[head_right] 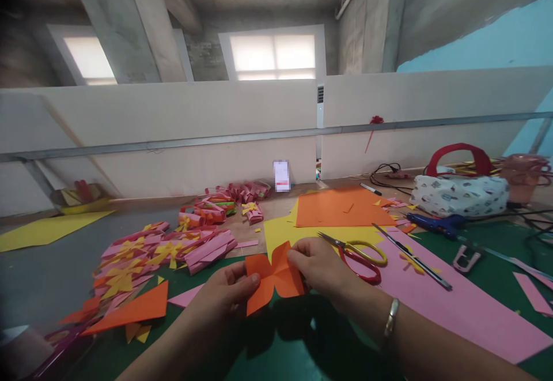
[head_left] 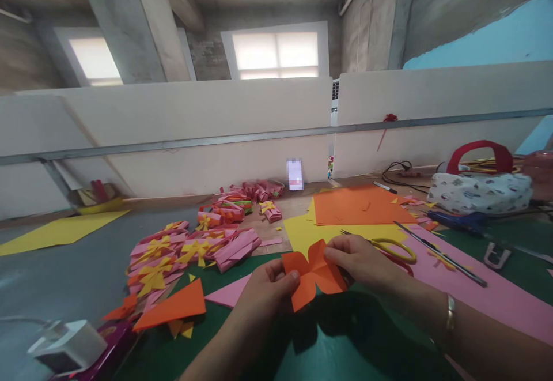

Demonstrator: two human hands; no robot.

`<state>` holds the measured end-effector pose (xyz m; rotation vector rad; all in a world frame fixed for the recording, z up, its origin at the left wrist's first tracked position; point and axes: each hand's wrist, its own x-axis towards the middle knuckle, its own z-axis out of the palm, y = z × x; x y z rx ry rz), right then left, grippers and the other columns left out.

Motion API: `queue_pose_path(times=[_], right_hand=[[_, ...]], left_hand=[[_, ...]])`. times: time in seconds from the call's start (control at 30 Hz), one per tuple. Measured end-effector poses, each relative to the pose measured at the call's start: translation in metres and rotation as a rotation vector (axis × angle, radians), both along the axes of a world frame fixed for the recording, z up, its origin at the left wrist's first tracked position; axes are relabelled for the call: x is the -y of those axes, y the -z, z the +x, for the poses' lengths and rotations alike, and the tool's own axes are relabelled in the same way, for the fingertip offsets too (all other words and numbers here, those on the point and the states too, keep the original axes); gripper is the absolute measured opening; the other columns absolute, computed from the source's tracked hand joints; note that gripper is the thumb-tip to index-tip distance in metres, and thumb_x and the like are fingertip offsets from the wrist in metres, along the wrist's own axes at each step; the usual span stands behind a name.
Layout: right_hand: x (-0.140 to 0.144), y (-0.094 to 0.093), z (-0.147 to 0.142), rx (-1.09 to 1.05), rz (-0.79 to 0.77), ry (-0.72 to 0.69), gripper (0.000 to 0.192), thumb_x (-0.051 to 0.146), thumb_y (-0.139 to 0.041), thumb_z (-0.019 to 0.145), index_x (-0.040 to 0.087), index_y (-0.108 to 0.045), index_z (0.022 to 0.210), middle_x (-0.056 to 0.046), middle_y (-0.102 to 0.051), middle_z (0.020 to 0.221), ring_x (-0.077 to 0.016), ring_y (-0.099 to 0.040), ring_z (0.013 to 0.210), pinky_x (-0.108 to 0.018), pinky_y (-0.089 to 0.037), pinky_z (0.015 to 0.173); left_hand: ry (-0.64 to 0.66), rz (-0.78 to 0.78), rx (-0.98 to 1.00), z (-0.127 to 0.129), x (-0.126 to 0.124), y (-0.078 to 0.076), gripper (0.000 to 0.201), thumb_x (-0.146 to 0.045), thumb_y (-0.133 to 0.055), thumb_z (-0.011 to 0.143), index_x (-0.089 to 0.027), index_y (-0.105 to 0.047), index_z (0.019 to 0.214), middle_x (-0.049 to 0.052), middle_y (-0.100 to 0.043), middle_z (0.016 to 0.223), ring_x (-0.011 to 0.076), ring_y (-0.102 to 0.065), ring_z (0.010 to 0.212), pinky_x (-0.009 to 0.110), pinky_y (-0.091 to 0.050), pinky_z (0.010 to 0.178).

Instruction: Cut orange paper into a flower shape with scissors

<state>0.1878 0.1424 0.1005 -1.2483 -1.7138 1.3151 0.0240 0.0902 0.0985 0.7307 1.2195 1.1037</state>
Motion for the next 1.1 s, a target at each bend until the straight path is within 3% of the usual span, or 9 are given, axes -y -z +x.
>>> queue_pose_path(times=[0.23, 0.47, 0.7, 0.83, 0.97, 1.1], right_hand=[[0.0, 0.0, 0.0, -0.003, 0.002, -0.007, 0.01, 0.023, -0.05, 0.075, 0.017, -0.054, 0.069, 0.006, -0.044, 0.054, -0.0082, -0.043, 0.048, -0.019, -0.036, 0.045], [0.001, -0.002, 0.0, 0.003, 0.008, -0.003, 0.01, 0.024, -0.051, 0.075, 0.017, -0.054, 0.068, 0.006, -0.044, 0.053, -0.0083, -0.042, 0.047, -0.019, -0.035, 0.044], [0.003, -0.005, 0.001, -0.032, 0.023, -0.011, 0.029, 0.039, -0.051, 0.083, 0.019, -0.046, 0.063, 0.005, -0.041, 0.055, -0.009, -0.042, 0.049, -0.02, -0.036, 0.046], [0.006, -0.007, 0.001, -0.072, 0.022, -0.074, 0.031, 0.041, -0.045, 0.088, 0.017, -0.053, 0.069, -0.001, -0.056, 0.073, -0.0134, -0.056, 0.069, -0.022, -0.045, 0.059], [0.009, -0.002, -0.001, 0.024, 0.201, -0.219, 0.015, 0.027, -0.053, 0.082, 0.017, -0.063, 0.077, -0.003, -0.064, 0.084, -0.0159, -0.059, 0.082, -0.024, -0.046, 0.07], [0.009, 0.007, -0.002, 0.171, 0.352, -0.165, 0.005, 0.019, -0.06, 0.073, 0.018, -0.064, 0.076, -0.001, -0.065, 0.079, -0.0147, -0.059, 0.074, -0.023, -0.043, 0.061]], left_hand=[[0.004, 0.016, 0.018, 0.0, 0.0, 0.002, 0.03, -0.007, -0.061, 0.075, -0.011, -0.064, 0.104, 0.013, -0.073, 0.085, 0.0194, -0.07, 0.065, 0.026, -0.055, 0.057], [0.007, 0.022, 0.016, -0.001, 0.0, 0.003, 0.028, -0.009, -0.064, 0.074, -0.012, -0.065, 0.102, 0.011, -0.073, 0.081, 0.0159, -0.069, 0.062, 0.021, -0.053, 0.054], [0.027, 0.08, -0.002, -0.004, -0.003, 0.011, 0.028, -0.013, -0.066, 0.072, -0.014, -0.066, 0.1, 0.007, -0.071, 0.073, 0.0156, -0.066, 0.06, 0.025, -0.052, 0.061], [0.042, 0.101, -0.042, -0.005, -0.004, 0.013, 0.029, -0.018, -0.069, 0.069, -0.014, -0.066, 0.098, 0.003, -0.068, 0.064, 0.0108, -0.059, 0.049, 0.021, -0.047, 0.053], [0.074, 0.121, -0.07, -0.001, -0.004, 0.012, 0.038, -0.024, -0.075, 0.064, -0.014, -0.065, 0.099, 0.004, -0.07, 0.071, 0.011, -0.06, 0.053, 0.019, -0.044, 0.051], [0.112, 0.08, -0.02, 0.002, -0.003, 0.011, 0.04, -0.032, -0.075, 0.065, -0.013, -0.065, 0.099, 0.006, -0.069, 0.074, 0.0124, -0.061, 0.055, 0.021, -0.045, 0.052]])
